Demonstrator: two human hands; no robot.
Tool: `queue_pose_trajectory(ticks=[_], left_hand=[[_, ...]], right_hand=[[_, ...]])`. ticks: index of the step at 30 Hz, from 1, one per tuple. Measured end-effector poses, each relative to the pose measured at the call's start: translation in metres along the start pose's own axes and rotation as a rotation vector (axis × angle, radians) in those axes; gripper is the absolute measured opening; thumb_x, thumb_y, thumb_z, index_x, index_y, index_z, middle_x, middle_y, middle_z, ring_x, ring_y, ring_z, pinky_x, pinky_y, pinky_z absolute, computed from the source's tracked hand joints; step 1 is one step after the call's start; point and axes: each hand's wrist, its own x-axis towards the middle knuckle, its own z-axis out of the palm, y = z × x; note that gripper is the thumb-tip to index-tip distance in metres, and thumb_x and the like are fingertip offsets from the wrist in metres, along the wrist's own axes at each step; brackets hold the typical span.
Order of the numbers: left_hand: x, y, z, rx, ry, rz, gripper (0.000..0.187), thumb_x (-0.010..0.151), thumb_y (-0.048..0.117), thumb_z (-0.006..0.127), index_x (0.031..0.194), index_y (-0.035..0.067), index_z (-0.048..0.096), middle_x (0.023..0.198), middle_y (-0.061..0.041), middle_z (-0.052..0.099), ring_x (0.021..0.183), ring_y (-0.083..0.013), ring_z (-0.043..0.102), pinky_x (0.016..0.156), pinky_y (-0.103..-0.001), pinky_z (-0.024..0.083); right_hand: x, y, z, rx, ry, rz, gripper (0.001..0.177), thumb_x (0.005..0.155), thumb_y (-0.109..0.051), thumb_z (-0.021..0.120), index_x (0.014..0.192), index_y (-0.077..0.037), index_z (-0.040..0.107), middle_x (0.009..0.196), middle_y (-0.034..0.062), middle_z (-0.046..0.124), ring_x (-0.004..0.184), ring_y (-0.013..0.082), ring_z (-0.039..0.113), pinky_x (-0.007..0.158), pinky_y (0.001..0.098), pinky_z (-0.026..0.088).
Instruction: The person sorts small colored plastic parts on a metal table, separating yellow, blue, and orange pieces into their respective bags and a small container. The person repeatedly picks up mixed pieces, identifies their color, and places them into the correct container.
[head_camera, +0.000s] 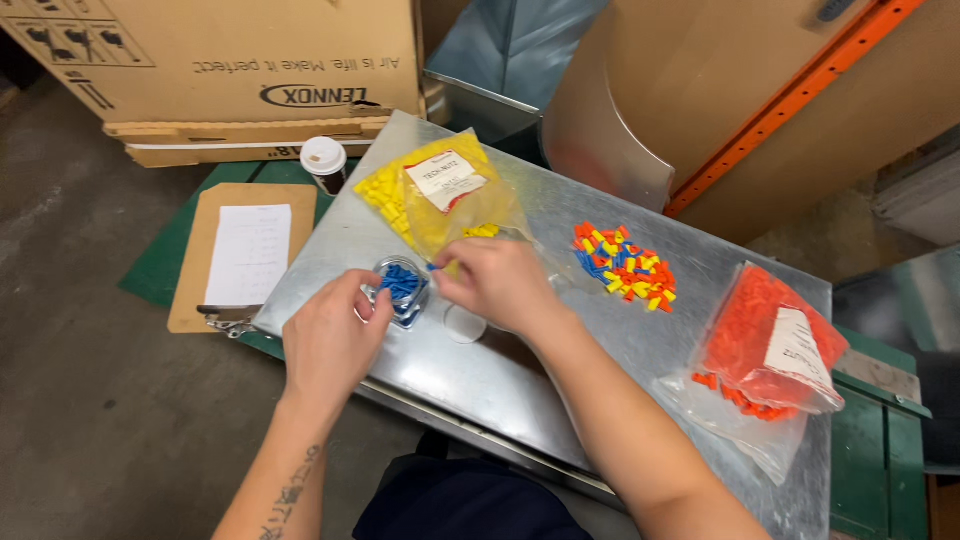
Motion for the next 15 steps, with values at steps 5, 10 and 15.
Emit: queue_pose_trajectory(ticks=[5, 10, 15], left_hand=[[-0.032, -0.024, 0.016, -0.106, 0.068, 0.079, 0.011, 0.093, 0.033, 0.074, 0.103, 0.028, 0.076, 0.062, 0.003, 0.062, 0.070, -0.0244, 0.073, 0.065, -0.043, 0.061], [-0.053, -0.016, 0.034, -0.170, 0.096, 0.283, 0.004, 0.094, 0.022, 0.071, 0.097, 0.023, 0.073, 0.068, 0.012, 0.059, 0.058, -0.0118, 0.060, 0.049, -0.034, 0.047], [-0.043, 0.013, 0.061, -0.223, -0.035, 0.363, 0.005, 0.093, 0.023, 0.071, 0.097, 0.023, 0.073, 0.070, 0.012, 0.062, 0.066, -0.0114, 0.064, 0.052, -0.035, 0.050]], right_hand=[[0.029, -0.009, 0.049, -0.169, -0.446, 0.092, 0.013, 0.090, -0.027, 0.071, 0.081, -0.018, 0.074, 0.068, 0.0035, 0.071, 0.074, 0.0271, 0.073, 0.072, 0.0402, 0.059], [0.007, 0.007, 0.048, -0.140, -0.354, 0.098, 0.014, 0.095, -0.034, 0.069, 0.096, -0.023, 0.077, 0.083, -0.0037, 0.074, 0.076, 0.0243, 0.069, 0.064, 0.0431, 0.051], [-0.048, 0.064, 0.005, -0.017, 0.118, 0.129, 0.002, 0.092, -0.018, 0.073, 0.090, -0.018, 0.074, 0.075, -0.0054, 0.069, 0.064, 0.0152, 0.062, 0.067, 0.0317, 0.049]])
